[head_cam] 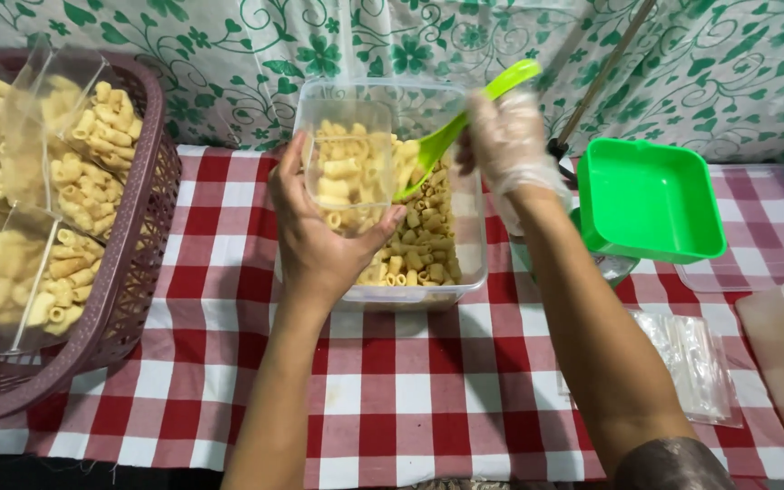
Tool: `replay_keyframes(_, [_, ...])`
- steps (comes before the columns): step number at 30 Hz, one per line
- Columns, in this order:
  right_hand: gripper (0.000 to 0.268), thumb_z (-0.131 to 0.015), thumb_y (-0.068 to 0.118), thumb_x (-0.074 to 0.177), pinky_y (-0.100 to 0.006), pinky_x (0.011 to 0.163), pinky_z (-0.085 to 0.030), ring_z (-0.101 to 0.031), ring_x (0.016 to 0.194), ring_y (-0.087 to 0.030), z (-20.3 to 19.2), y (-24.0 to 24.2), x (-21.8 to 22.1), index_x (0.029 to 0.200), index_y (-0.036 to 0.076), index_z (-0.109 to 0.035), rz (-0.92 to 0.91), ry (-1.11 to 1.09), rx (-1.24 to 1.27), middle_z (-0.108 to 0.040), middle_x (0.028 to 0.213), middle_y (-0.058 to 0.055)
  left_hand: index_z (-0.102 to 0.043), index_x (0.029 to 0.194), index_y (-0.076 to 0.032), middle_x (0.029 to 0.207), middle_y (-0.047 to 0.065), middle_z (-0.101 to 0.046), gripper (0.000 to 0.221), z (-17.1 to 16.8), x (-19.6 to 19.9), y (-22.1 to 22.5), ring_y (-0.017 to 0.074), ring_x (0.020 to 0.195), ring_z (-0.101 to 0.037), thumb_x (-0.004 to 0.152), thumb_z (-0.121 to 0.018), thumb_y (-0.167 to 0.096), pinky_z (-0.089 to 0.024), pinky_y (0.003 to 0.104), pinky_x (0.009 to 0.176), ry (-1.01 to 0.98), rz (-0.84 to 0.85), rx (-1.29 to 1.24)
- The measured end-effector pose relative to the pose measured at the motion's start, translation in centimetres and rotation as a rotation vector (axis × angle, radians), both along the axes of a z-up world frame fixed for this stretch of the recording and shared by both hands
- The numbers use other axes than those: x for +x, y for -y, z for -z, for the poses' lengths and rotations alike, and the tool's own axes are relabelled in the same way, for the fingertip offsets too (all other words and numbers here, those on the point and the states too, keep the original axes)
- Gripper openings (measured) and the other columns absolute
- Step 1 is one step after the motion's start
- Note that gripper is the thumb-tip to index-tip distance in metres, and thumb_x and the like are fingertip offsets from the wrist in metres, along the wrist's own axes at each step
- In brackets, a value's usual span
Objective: Packing macaroni snacks from a large storage bin into individual plastic bags using a scoop and a scale.
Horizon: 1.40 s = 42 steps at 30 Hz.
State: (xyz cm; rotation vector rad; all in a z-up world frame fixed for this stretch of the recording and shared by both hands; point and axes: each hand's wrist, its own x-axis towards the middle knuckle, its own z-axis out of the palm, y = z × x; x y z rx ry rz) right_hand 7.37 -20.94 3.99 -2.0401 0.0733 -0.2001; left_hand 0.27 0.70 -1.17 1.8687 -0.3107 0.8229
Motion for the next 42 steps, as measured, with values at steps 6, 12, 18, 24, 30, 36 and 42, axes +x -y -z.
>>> replay_keyframes(6, [0.038, -0.050, 0.024, 0.106, -0.028, 0.032, -0.051, -0.059, 0.039, -0.013, -5.2, 1.2, -2.2, 0.072, 0.009, -0.059, 0.116, 0.385, 0.309, -0.060, 0.056, -0.003, -0.016, 0.155, -0.008, 0.147, 0.025, -0.044, 0.119, 0.0, 0.5, 0.9, 0.0348, 0.134, -0.053, 0.074, -0.088, -0.060, -0.059, 0.049, 0.107, -0.110, -0.063, 0.213])
replay_keyframes(12, [0.037, -0.040, 0.021, 0.117, -0.021, 0.034, -0.052, -0.067, 0.047, -0.015, -8.3, 0.5, -4.1, 0.092, -0.002, -0.058, -0.005, 0.684, 0.068, -0.063, 0.066, -0.008, -0.017, 0.155, -0.014, 0.150, 0.025, -0.042, 0.126, 0.3, 1.9, 2.5, 0.0377, 0.137, -0.048, 0.068, -0.094, -0.062, -0.048, 0.053, 0.113, -0.177, -0.076, 0.215])
replay_keyframes(18, [0.035, -0.020, -0.021, 0.082, -0.021, 0.052, -0.055, -0.063, 0.063, -0.015, -8.8, -1.4, -6.2, 0.072, 0.004, -0.043, -0.403, 0.846, -0.251, -0.055, 0.073, -0.005, -0.018, 0.153, -0.008, 0.146, 0.029, -0.041, 0.118, 0.7, 2.4, 3.2, 0.0417, 0.132, -0.051, 0.074, -0.064, -0.083, -0.055, 0.054, 0.106, -0.112, -0.087, 0.172])
replay_keyframes(24, [0.041, -0.064, 0.025, 0.112, -0.027, 0.044, -0.058, -0.069, 0.057, -0.020, -6.1, -0.5, -5.0, 0.087, -0.007, -0.064, -0.221, 0.854, 0.256, -0.069, 0.077, -0.017, -0.017, 0.152, -0.005, 0.149, 0.030, -0.035, 0.122, 0.6, 2.0, 2.7, 0.0458, 0.139, -0.046, 0.070, -0.078, -0.071, -0.061, 0.059, 0.098, -0.187, 0.002, 0.097])
replay_keyframes(30, [0.050, -0.042, 0.027, 0.116, -0.019, 0.033, -0.054, -0.072, 0.047, -0.016, -7.8, -2.9, -6.7, 0.080, -0.003, -0.057, -0.186, 0.771, -0.086, -0.065, 0.063, -0.011, -0.025, 0.154, -0.008, 0.150, 0.027, -0.039, 0.093, 1.5, 2.4, 3.0, 0.0364, 0.133, -0.053, 0.087, -0.089, -0.007, -0.064, 0.044, 0.106, -0.099, 0.037, 0.005])
replay_keyframes(36, [0.034, -0.048, -0.002, 0.098, -0.022, 0.033, -0.049, -0.061, 0.043, -0.013, -7.1, -3.5, -6.7, 0.066, 0.009, -0.051, -0.153, 0.433, 0.146, -0.058, 0.060, -0.004, -0.029, 0.147, -0.003, 0.141, 0.022, -0.045, 0.105, 1.5, 2.3, 2.7, 0.0359, 0.128, -0.055, 0.072, -0.098, -0.029, -0.059, 0.042, 0.106, -0.019, 0.071, -0.046])
replay_keyframes(42, [0.018, -0.058, 0.018, 0.112, -0.026, 0.045, -0.060, -0.065, 0.053, -0.017, -5.5, -2.4, -6.7, 0.107, 0.001, -0.058, -0.244, 0.883, 0.374, -0.061, 0.072, -0.007, -0.022, 0.152, -0.006, 0.147, 0.024, -0.044, 0.105, -0.1, 2.0, 1.9, 0.0358, 0.130, -0.058, 0.081, -0.093, -0.037, -0.070, 0.043, 0.098, 0.019, 0.087, -0.022])
